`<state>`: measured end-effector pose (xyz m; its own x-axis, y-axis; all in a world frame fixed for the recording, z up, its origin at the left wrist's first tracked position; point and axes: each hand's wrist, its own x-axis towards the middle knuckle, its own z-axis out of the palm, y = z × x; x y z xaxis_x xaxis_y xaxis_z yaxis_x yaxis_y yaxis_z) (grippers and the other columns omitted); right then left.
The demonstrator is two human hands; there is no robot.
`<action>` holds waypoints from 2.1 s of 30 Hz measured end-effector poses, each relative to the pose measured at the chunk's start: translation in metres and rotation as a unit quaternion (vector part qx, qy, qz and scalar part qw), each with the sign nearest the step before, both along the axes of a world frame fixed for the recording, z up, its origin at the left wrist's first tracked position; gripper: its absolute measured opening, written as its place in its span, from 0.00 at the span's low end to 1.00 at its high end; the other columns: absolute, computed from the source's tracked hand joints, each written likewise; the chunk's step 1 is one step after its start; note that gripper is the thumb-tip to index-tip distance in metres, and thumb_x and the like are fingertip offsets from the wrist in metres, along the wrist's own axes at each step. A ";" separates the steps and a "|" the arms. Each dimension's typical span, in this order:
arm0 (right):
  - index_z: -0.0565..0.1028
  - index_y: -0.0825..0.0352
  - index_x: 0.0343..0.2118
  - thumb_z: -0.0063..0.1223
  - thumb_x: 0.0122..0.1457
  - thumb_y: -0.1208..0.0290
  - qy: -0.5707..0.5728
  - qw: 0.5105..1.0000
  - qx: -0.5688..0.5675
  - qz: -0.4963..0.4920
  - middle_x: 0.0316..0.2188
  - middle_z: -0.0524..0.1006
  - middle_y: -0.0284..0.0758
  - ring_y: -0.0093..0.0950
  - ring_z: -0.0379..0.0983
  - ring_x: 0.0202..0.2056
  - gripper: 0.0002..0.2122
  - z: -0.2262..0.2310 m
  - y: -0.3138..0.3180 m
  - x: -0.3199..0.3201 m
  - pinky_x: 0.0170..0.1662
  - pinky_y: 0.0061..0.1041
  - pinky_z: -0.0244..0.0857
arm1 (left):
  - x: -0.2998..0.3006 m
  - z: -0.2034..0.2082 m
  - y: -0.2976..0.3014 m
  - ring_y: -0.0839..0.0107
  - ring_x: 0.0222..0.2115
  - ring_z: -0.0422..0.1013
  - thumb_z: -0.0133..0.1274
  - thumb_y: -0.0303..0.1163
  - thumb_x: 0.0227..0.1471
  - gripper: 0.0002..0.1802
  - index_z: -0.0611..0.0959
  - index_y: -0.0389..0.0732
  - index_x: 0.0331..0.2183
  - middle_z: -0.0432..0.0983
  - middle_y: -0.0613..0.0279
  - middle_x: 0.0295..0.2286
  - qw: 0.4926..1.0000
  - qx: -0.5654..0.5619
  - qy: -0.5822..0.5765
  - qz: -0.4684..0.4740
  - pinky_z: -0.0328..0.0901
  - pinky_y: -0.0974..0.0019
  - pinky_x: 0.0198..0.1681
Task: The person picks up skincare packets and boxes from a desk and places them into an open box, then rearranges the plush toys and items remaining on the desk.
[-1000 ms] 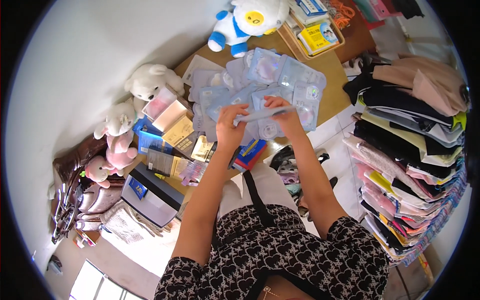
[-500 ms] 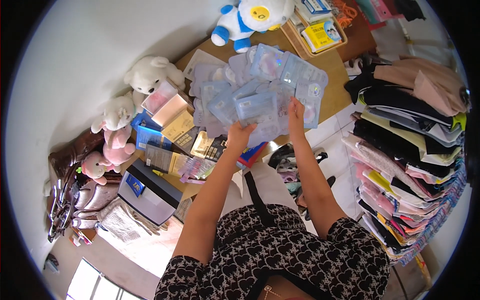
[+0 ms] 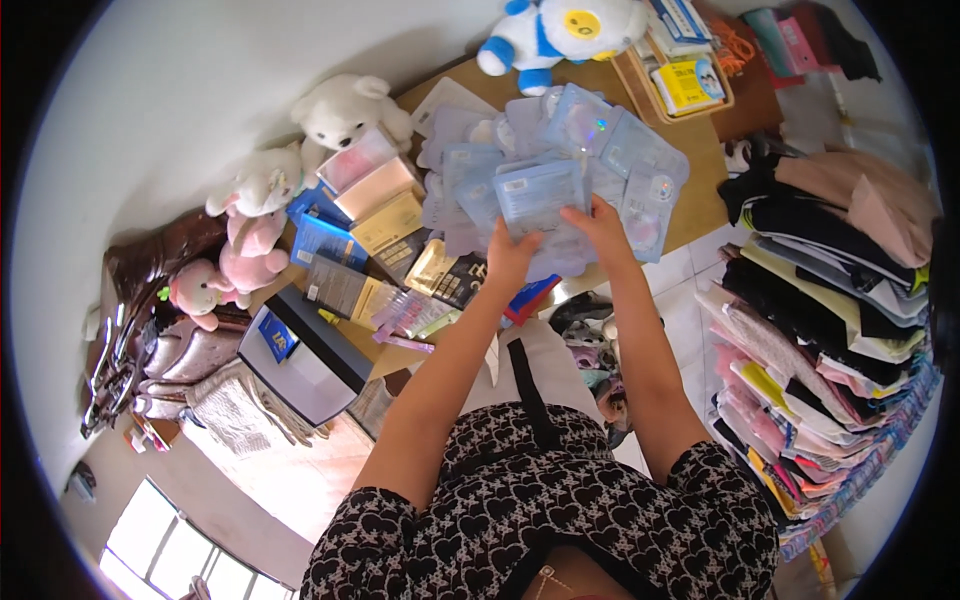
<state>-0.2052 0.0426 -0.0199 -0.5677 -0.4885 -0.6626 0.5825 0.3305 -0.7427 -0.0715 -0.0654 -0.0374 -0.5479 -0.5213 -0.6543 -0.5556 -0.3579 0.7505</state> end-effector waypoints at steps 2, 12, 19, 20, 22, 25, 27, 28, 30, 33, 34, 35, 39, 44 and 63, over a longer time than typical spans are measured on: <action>0.71 0.69 0.41 0.56 0.48 0.71 -0.021 0.998 -0.047 -0.021 0.35 0.75 0.33 0.22 0.70 0.36 0.16 0.018 -0.002 0.007 0.40 0.23 0.64 | -0.003 0.031 0.001 0.66 0.35 0.70 0.59 0.32 0.40 0.27 0.68 0.33 0.42 0.73 0.52 0.34 0.998 -0.060 0.001 0.002 0.65 0.65 0.38; 0.69 0.69 0.42 0.58 0.48 0.77 0.016 0.978 -0.165 0.130 0.37 0.74 0.32 0.23 0.70 0.39 0.17 0.057 -0.084 0.094 0.43 0.24 0.65 | 0.094 0.059 -0.064 0.71 0.35 0.70 0.60 0.24 0.38 0.26 0.71 0.36 0.42 0.75 0.58 0.34 0.983 -0.074 0.138 0.094 0.65 0.67 0.39; 0.61 0.67 0.50 0.59 0.47 0.70 0.097 0.929 -0.204 0.295 0.41 0.69 0.35 0.24 0.65 0.44 0.27 0.075 -0.156 0.202 0.48 0.24 0.59 | 0.226 0.103 -0.088 0.73 0.35 0.70 0.56 0.20 0.42 0.18 0.74 0.34 0.39 0.75 0.62 0.34 0.941 -0.011 0.166 0.295 0.65 0.69 0.40; 0.60 0.67 0.51 0.59 0.48 0.69 0.111 0.919 -0.217 0.311 0.41 0.69 0.35 0.24 0.65 0.42 0.28 0.077 -0.164 0.223 0.46 0.24 0.60 | 0.249 0.107 -0.090 0.72 0.35 0.70 0.55 0.20 0.42 0.18 0.74 0.34 0.40 0.74 0.62 0.34 0.927 -0.014 0.148 0.343 0.64 0.69 0.41; 0.59 0.65 0.53 0.58 0.50 0.69 0.051 0.900 -0.171 0.398 0.40 0.67 0.34 0.22 0.64 0.39 0.28 0.088 -0.175 0.254 0.43 0.22 0.61 | 0.296 0.110 -0.091 0.71 0.38 0.69 0.54 0.24 0.46 0.18 0.72 0.36 0.42 0.73 0.61 0.37 0.878 -0.013 0.140 0.458 0.63 0.67 0.43; 0.59 0.65 0.54 0.56 0.52 0.67 0.043 0.885 -0.200 0.418 0.39 0.68 0.34 0.21 0.66 0.35 0.27 0.080 -0.180 0.301 0.39 0.20 0.62 | 0.353 0.111 -0.103 0.63 0.44 0.66 0.48 0.27 0.51 0.18 0.68 0.36 0.46 0.68 0.59 0.43 0.783 0.038 0.160 0.600 0.61 0.57 0.49; 0.60 0.67 0.52 0.54 0.53 0.68 -0.007 0.885 -0.198 0.420 0.38 0.69 0.34 0.21 0.66 0.34 0.25 0.075 -0.177 0.323 0.39 0.20 0.63 | 0.386 0.103 -0.110 0.61 0.46 0.64 0.46 0.29 0.53 0.19 0.66 0.36 0.47 0.66 0.58 0.46 0.745 0.061 0.172 0.641 0.59 0.54 0.52; 0.60 0.67 0.52 0.54 0.53 0.68 -0.005 0.883 -0.196 0.425 0.38 0.69 0.34 0.21 0.66 0.34 0.25 0.072 -0.175 0.332 0.39 0.20 0.63 | 0.402 0.094 -0.114 0.59 0.47 0.63 0.44 0.31 0.55 0.18 0.67 0.37 0.47 0.65 0.57 0.47 0.707 0.114 0.176 0.676 0.57 0.52 0.52; 0.61 0.67 0.52 0.54 0.53 0.68 -0.012 0.877 -0.189 0.441 0.38 0.69 0.34 0.21 0.66 0.34 0.24 0.070 -0.174 0.346 0.39 0.20 0.63 | 0.425 0.071 -0.121 0.58 0.48 0.62 0.41 0.33 0.57 0.17 0.67 0.38 0.47 0.64 0.57 0.47 0.661 0.167 0.181 0.709 0.56 0.50 0.53; 0.61 0.67 0.52 0.53 0.54 0.68 -0.014 0.873 -0.180 0.453 0.36 0.70 0.33 0.20 0.66 0.33 0.23 0.076 -0.173 0.362 0.39 0.20 0.63 | 0.442 0.025 -0.134 0.57 0.49 0.62 0.36 0.33 0.59 0.18 0.66 0.39 0.50 0.64 0.55 0.47 0.577 0.252 0.103 0.770 0.55 0.47 0.54; 0.61 0.67 0.51 0.53 0.54 0.68 -0.016 0.868 -0.187 0.460 0.35 0.70 0.32 0.20 0.66 0.33 0.23 0.079 -0.175 0.370 0.39 0.20 0.63 | 0.454 0.004 -0.132 0.57 0.49 0.62 0.35 0.32 0.58 0.18 0.67 0.40 0.50 0.64 0.56 0.48 0.572 0.241 0.108 0.776 0.54 0.46 0.54; 0.61 0.67 0.51 0.53 0.54 0.68 -0.014 0.866 -0.186 0.464 0.35 0.70 0.32 0.20 0.66 0.33 0.23 0.079 -0.175 0.375 0.39 0.20 0.63 | 0.460 -0.011 -0.127 0.57 0.49 0.62 0.35 0.31 0.57 0.19 0.67 0.40 0.50 0.64 0.56 0.49 0.586 0.256 0.102 0.762 0.54 0.46 0.54; 0.60 0.68 0.51 0.49 0.57 0.70 -0.003 0.867 -0.163 0.470 0.37 0.69 0.32 0.19 0.66 0.36 0.20 0.076 -0.165 0.372 0.40 0.19 0.63 | 0.435 -0.017 -0.121 0.54 0.51 0.59 0.30 0.30 0.54 0.22 0.64 0.39 0.51 0.61 0.54 0.51 0.614 0.294 0.144 0.718 0.50 0.44 0.55; 0.66 0.67 0.47 0.52 0.54 0.70 -0.023 0.885 -0.141 0.444 0.33 0.71 0.30 0.18 0.66 0.33 0.18 0.073 -0.159 0.381 0.37 0.18 0.63 | 0.452 0.010 -0.132 0.50 0.51 0.59 0.35 0.31 0.51 0.23 0.65 0.34 0.49 0.62 0.51 0.49 0.639 0.359 0.117 0.670 0.51 0.44 0.54; 0.75 0.67 0.34 0.55 0.47 0.74 0.252 0.955 0.146 -0.062 0.29 0.75 0.34 0.24 0.70 0.30 0.09 -0.065 0.004 0.171 0.35 0.22 0.64 | 0.205 0.059 -0.053 0.71 0.37 0.70 0.44 0.27 0.54 0.14 0.72 0.36 0.43 0.73 0.59 0.37 0.891 0.369 0.100 0.245 0.65 0.69 0.41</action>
